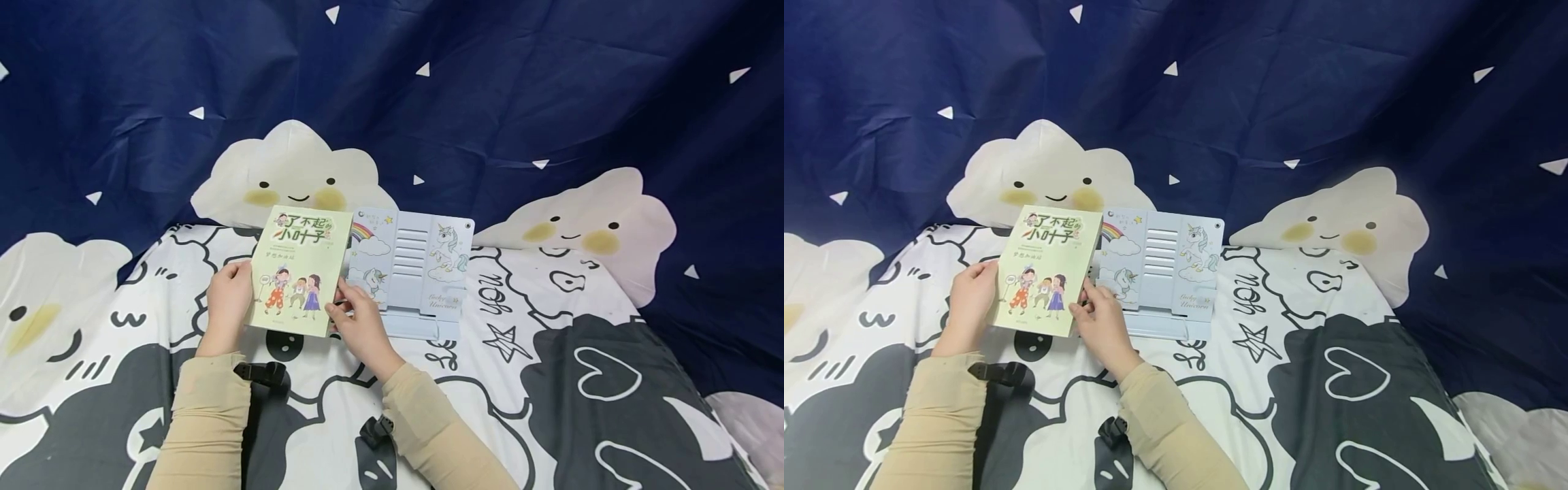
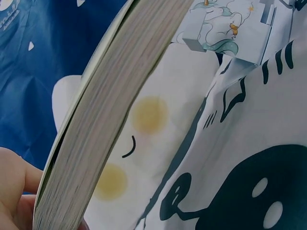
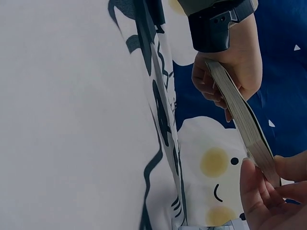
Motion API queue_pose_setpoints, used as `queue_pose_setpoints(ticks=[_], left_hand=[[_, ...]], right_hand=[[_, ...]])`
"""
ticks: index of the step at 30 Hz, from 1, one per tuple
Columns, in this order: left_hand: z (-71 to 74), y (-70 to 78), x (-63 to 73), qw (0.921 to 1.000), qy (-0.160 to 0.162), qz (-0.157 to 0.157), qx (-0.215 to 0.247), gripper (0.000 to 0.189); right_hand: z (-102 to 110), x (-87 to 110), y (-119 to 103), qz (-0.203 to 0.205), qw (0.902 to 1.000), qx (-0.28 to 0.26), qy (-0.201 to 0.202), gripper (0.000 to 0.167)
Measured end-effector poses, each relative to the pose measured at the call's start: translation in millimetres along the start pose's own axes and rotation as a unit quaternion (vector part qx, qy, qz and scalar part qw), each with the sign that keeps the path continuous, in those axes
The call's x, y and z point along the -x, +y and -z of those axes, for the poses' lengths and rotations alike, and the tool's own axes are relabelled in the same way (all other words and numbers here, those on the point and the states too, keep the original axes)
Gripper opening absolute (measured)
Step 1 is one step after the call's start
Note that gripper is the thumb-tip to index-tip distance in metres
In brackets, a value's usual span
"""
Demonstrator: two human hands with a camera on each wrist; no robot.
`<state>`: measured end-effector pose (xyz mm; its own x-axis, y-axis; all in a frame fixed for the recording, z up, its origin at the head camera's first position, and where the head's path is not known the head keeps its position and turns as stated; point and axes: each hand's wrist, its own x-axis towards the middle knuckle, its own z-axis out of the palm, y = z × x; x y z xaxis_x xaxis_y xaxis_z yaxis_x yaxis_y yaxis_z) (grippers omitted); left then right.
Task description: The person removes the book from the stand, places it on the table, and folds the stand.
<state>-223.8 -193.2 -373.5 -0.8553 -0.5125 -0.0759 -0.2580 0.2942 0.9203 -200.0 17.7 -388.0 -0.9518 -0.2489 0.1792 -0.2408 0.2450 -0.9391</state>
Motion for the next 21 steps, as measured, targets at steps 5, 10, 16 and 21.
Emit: queue_pose_setpoints(ticks=[5,10,16,21], left_hand=[[3.0,-0.7,0.0,0.9999,-0.011,0.002,-0.013,0.053],[5.9,-1.5,-0.4,0.9994,-0.018,-0.003,-0.029,0.052],[7.2,-4.4,-2.0,0.9981,-0.032,-0.003,-0.052,0.051],[7.0,-7.8,-4.1,0.9956,-0.045,-0.005,-0.082,0.053]], right_hand=[[-1.8,0.2,0.1,-0.003,0.9999,-0.01,-0.005,0.056],[-3.7,-1.0,0.1,-0.015,0.9997,-0.016,-0.011,0.056],[-5.7,-1.8,3.7,-0.027,0.9995,0.007,-0.015,0.056],[-6.2,-1.2,3.8,-0.039,0.9991,0.005,-0.015,0.058]])
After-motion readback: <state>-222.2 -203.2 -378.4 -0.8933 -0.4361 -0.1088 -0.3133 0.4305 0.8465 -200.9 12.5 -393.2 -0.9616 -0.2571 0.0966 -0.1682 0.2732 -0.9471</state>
